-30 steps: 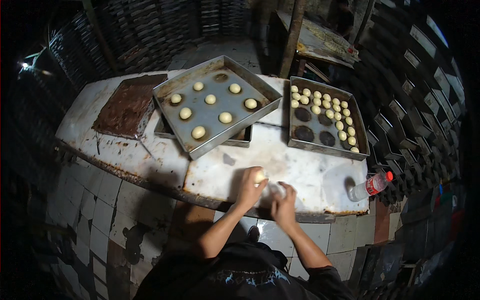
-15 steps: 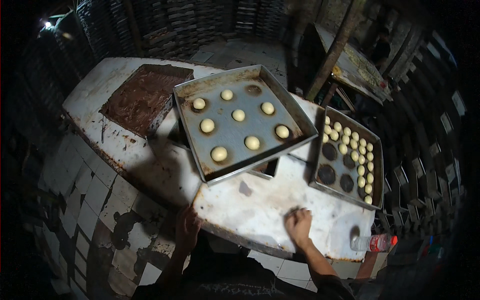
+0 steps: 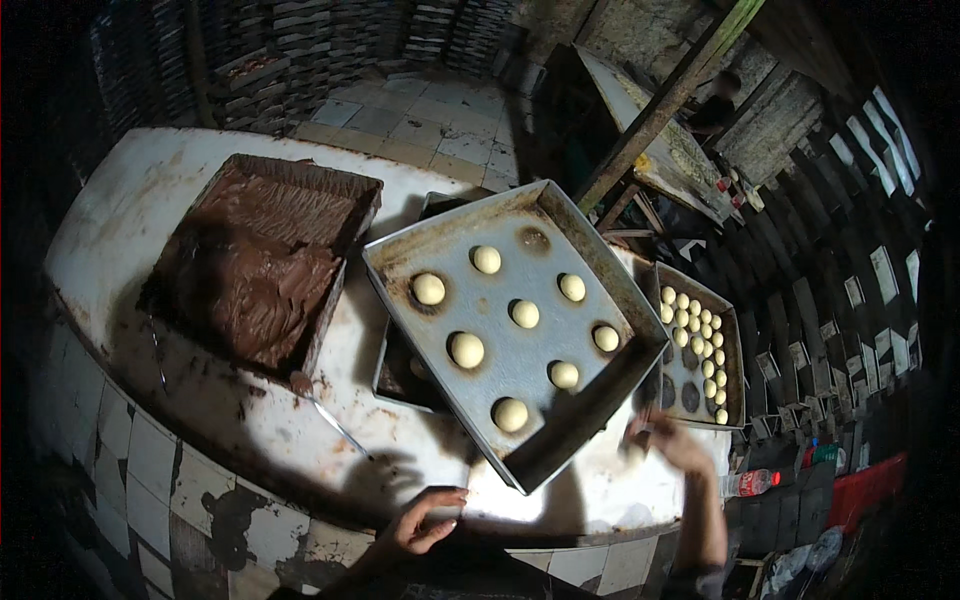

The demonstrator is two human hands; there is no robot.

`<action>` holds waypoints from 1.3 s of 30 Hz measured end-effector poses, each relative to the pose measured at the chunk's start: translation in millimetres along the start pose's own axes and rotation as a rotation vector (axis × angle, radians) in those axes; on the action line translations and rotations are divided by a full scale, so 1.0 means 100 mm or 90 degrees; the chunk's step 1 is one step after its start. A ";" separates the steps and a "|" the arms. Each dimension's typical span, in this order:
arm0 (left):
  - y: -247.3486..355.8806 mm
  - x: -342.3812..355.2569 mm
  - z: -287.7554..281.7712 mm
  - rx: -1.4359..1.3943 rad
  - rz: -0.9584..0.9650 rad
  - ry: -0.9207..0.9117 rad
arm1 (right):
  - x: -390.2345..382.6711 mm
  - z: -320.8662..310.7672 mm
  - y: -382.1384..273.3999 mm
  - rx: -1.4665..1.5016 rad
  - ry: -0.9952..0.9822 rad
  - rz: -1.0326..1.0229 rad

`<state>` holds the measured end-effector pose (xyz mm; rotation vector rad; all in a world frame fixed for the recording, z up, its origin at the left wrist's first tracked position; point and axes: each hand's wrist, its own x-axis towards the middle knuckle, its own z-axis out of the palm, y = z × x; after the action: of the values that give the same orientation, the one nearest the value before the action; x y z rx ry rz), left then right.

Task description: Preparing chocolate-filled dough balls and placing them onto metal baking trays in a commercial bakery setting.

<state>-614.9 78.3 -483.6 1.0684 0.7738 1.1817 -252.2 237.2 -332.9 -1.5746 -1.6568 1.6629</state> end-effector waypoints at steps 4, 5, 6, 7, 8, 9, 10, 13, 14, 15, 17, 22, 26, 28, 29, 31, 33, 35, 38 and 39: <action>0.15 -0.26 -0.27 0.055 -0.199 0.021 | 1.82 -0.05 -1.32 -0.407 0.134 -0.216; 0.31 -0.31 -0.23 -0.018 -0.256 0.098 | 2.34 -0.27 -1.26 -0.391 0.228 -0.297; 0.37 -0.34 -0.24 -0.083 -0.317 0.193 | 2.78 -0.31 -1.36 -0.326 0.185 -0.280; 0.35 -0.37 -0.24 -0.076 -0.310 0.193 | 3.17 -0.38 -1.34 -0.370 0.160 -0.230; 0.31 -0.42 -0.25 -0.101 -0.275 0.189 | 3.46 -0.37 -1.27 -0.411 0.131 -0.180; 0.25 -0.47 -0.25 -0.124 -0.242 0.188 | 3.59 -0.24 -1.22 -0.403 0.129 -0.187; 0.17 -0.51 -0.27 -0.147 -0.209 0.178 | 3.67 -0.14 -1.14 -0.548 0.136 -0.118; -0.08 -0.64 -0.29 -0.219 -0.127 0.143 | 3.18 0.03 -1.26 -0.547 0.134 -0.063; -0.17 -0.63 -0.27 -0.248 -0.103 0.111 | 2.84 -0.08 -1.29 -0.418 0.142 -0.076; -0.25 -0.60 -0.25 -0.282 -0.087 0.064 | 2.51 -0.28 -1.13 -0.503 0.256 -0.158; -0.35 -0.50 -0.18 -0.354 -0.063 -0.036 | 1.90 -0.57 -0.49 -0.595 0.381 -0.464; -0.03 0.24 1.32 -0.189 -0.095 -0.393 | -1.44 -0.16 0.47 -0.317 0.128 -0.303; -0.43 0.65 3.17 -0.239 -0.075 -0.767 | -3.69 0.30 2.26 0.213 0.375 0.049; -0.32 0.73 4.20 -0.109 -0.034 -0.838 | -4.35 0.84 3.25 0.453 0.718 0.146; -0.22 0.77 4.68 -0.107 0.047 -0.904 | -4.68 1.13 3.60 0.360 0.835 0.174; 0.13 1.04 5.67 -0.050 0.294 -0.999 | -5.08 1.36 3.39 0.476 1.047 0.198; 0.39 1.34 6.65 0.089 0.602 -0.949 | -5.43 1.52 3.76 0.603 1.137 0.141; 0.58 1.73 7.64 0.263 0.930 -0.765 | -5.71 1.41 3.92 0.571 1.184 0.113; 0.91 2.61 8.65 0.644 1.096 -0.470 | -6.05 0.84 3.89 0.498 1.196 0.062; 1.03 2.95 8.86 0.694 1.015 -0.385 | -6.16 0.56 3.80 0.451 1.182 0.046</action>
<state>227.4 153.3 -74.2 3.0819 -0.1971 1.4608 87.4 -402.0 -387.4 -1.6254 -0.0054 0.1422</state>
